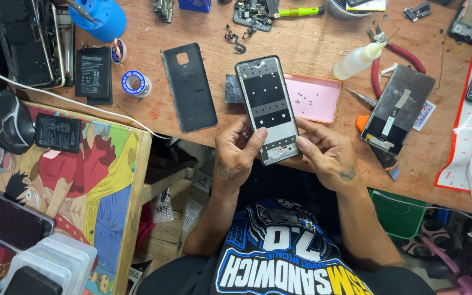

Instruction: The person uses tweezers to remove adhesive residue from a smartphone frame, then installs a battery and motherboard into the frame. They handle the back cover and various internal components on a cluttered workbench.

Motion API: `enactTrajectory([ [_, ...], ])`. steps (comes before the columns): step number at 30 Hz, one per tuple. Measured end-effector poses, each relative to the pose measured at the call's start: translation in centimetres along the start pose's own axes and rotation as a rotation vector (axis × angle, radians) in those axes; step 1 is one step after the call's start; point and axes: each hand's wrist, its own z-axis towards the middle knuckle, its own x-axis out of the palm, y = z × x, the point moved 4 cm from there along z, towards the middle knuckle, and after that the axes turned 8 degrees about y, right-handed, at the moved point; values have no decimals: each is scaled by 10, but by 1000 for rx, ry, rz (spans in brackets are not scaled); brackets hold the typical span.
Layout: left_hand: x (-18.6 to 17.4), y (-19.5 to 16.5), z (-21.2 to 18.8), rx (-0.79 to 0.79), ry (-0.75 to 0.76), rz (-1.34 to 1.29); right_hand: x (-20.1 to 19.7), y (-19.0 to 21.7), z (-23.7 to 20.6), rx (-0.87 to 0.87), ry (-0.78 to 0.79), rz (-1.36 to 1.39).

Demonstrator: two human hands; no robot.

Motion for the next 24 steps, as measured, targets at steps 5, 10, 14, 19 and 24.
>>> enactTrajectory([
  [5, 2, -3, -1, -28, -21, 40, 5, 2, 4, -36, 0, 54],
  [10, 4, -8, -4, -46, -61, 174, 7, 4, 5, -28, -41, 37],
  [14, 13, -8, -8, 2, -66, 195, 3, 3, 5, 54, -139, -105],
  [19, 16, -6, -11, 20, -115, 240, 0, 14, 2, 89, -200, -325],
  [24, 7, -1, -18, 30, -198, 288, 9, 38, -3, -53, -60, -283],
])
